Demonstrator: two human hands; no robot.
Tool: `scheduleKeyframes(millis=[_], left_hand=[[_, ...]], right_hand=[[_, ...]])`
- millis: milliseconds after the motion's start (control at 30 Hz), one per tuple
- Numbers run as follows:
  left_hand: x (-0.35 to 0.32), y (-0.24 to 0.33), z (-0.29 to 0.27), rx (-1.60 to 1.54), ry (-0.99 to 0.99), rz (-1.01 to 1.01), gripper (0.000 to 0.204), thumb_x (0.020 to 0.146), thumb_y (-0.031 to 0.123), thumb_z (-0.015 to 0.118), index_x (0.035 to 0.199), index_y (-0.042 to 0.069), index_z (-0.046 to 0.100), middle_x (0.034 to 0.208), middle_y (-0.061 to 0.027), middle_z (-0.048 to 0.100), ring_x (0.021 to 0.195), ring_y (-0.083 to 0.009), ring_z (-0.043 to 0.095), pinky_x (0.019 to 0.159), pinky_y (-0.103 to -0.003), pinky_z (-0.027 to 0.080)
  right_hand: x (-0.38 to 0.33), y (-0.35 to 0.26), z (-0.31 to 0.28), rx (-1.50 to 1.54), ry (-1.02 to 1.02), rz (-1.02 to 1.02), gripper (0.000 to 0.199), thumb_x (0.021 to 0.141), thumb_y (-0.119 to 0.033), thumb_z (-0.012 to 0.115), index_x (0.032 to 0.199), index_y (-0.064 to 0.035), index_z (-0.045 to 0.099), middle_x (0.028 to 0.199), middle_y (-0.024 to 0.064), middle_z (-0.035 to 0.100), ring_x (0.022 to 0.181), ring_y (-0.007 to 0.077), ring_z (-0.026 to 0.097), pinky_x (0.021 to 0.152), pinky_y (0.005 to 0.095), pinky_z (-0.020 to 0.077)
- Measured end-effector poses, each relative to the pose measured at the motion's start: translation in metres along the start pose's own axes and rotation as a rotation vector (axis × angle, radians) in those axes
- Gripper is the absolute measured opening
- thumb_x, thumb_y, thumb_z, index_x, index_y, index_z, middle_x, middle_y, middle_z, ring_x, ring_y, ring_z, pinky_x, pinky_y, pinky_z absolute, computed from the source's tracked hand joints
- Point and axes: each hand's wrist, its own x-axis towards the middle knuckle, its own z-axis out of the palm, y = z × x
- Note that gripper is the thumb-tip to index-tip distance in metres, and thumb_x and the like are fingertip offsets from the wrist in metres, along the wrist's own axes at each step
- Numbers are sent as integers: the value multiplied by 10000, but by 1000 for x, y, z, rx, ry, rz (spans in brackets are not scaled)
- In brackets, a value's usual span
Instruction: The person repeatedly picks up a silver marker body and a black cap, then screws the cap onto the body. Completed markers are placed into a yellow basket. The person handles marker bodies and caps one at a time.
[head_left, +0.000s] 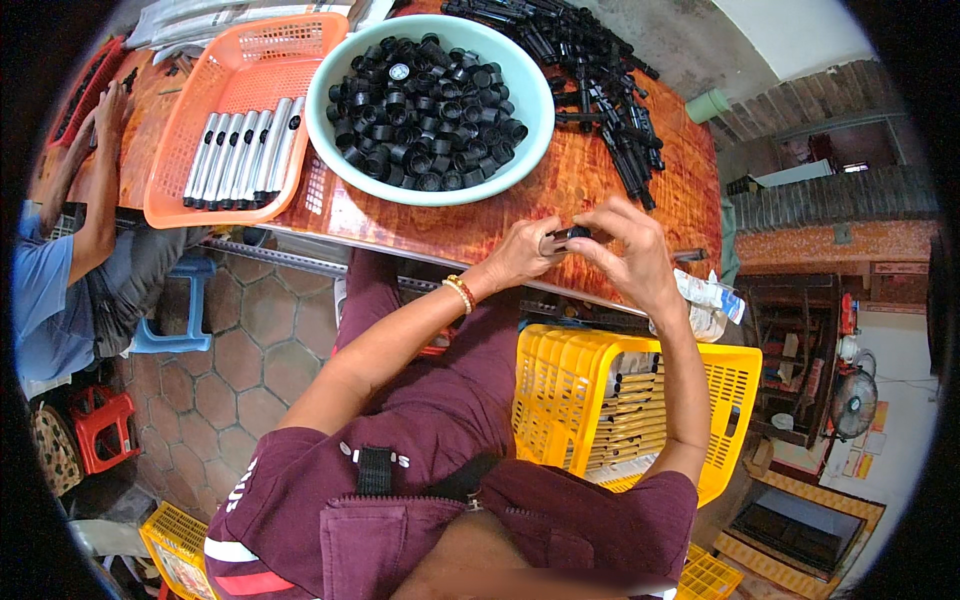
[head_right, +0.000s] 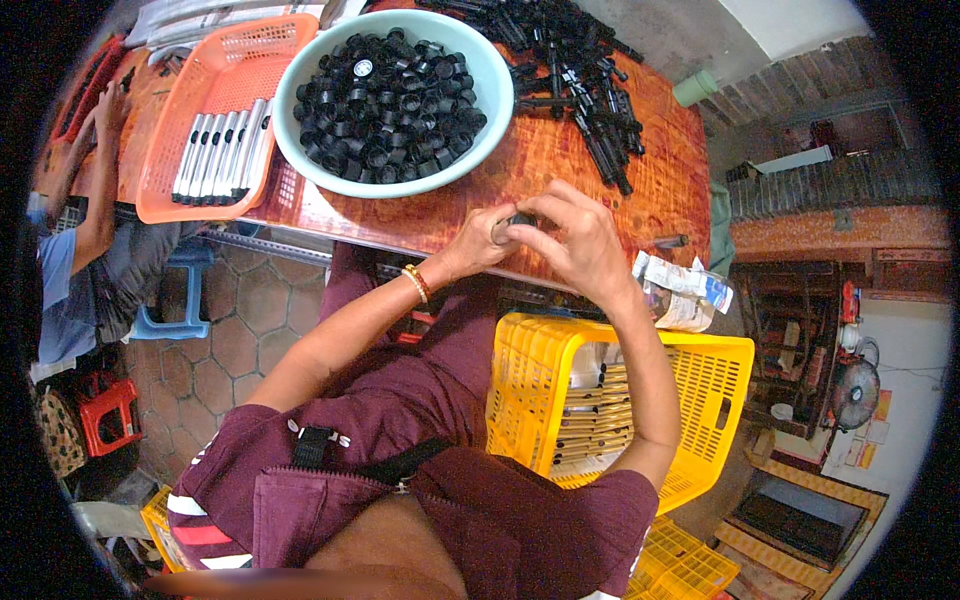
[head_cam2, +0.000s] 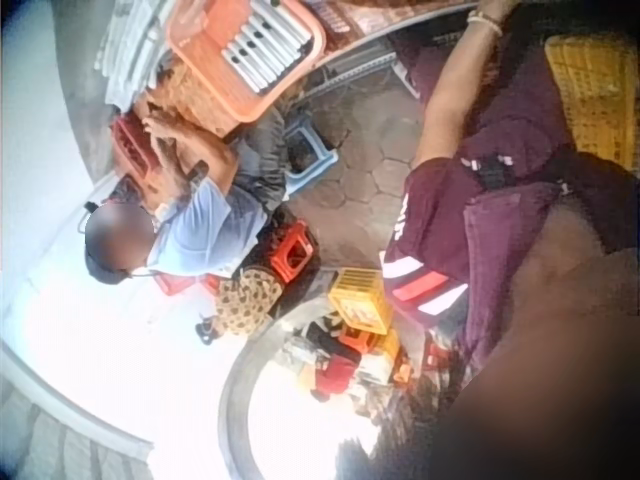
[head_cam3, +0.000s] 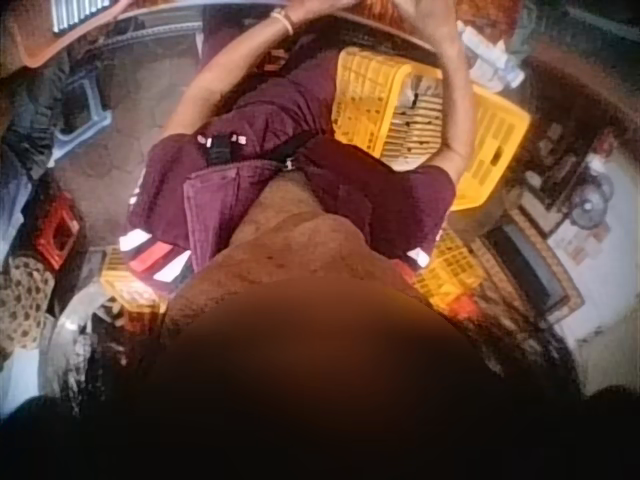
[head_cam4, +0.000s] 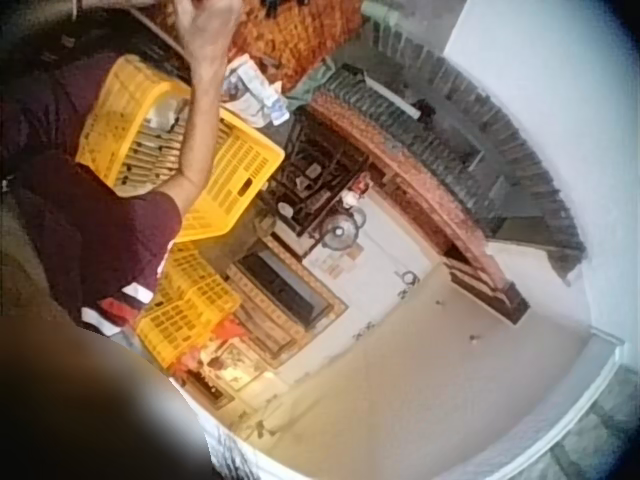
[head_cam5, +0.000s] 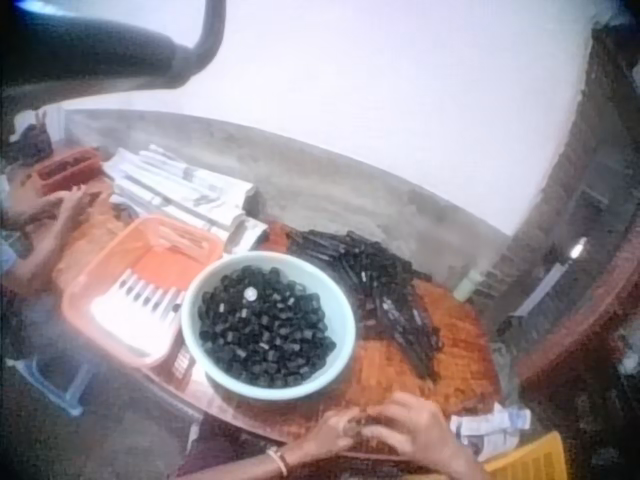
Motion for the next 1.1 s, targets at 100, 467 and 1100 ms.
scheduleKeyframes(millis=[100,467,1100], left_hand=[[-1,4,4,-41,-18,27,243,787,124,691,949,-11,570,747,-198,604,737,-372,627,639,-410,493],[-17,-6,10,-46,-85,-40,464,854,123,646,1261,17,450,1244,-168,499,1186,-276,477,992,-394,390],[-1,26,-7,-126,-117,-277,331,804,142,694,1081,0,580,1096,-132,615,1046,-228,577,881,-353,453]], right_hand=[[19,-2,6,29,-2,81,257,836,-244,660,906,3,684,819,146,624,771,306,627,696,379,488],[52,-1,53,-251,-377,220,426,901,-421,528,889,-39,716,912,160,652,902,341,626,799,454,484],[50,9,46,-77,-258,198,452,906,-501,485,1015,-128,717,990,187,678,935,374,642,822,481,501]])
